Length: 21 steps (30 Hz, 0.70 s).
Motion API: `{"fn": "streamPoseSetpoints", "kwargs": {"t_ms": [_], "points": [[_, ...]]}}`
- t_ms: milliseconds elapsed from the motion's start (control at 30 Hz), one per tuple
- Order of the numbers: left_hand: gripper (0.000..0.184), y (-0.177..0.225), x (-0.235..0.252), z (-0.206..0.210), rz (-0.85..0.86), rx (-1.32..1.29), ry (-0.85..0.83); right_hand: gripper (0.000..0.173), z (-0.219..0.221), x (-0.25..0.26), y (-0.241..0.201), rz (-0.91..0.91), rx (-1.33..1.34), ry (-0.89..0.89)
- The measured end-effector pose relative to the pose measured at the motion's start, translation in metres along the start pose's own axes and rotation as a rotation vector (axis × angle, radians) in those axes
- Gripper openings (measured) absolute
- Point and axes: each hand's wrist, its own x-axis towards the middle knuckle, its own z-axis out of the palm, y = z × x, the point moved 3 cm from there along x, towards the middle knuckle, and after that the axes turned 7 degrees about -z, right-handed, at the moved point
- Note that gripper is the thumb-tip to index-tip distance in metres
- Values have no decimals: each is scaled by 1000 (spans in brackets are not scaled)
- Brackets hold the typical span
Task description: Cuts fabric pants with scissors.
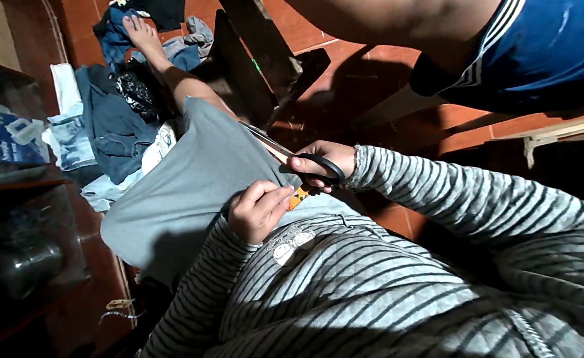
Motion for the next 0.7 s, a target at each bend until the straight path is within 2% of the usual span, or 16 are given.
{"fn": "streamPoseSetpoints", "kwargs": {"t_ms": [100, 300, 533, 700], "points": [[11, 0, 0, 0, -3, -4, 10, 40, 1, 3, -2, -14, 14, -40], [10, 0, 0, 2, 0, -16, 14, 52, 5, 15, -11, 76, 0, 39], [10, -2, 2, 4, 7, -32, 9, 46, -1, 29, -23, 95, 7, 0], [12, -2, 1, 2, -13, -26, 9, 44, 5, 32, -18, 174, 11, 163]]}}
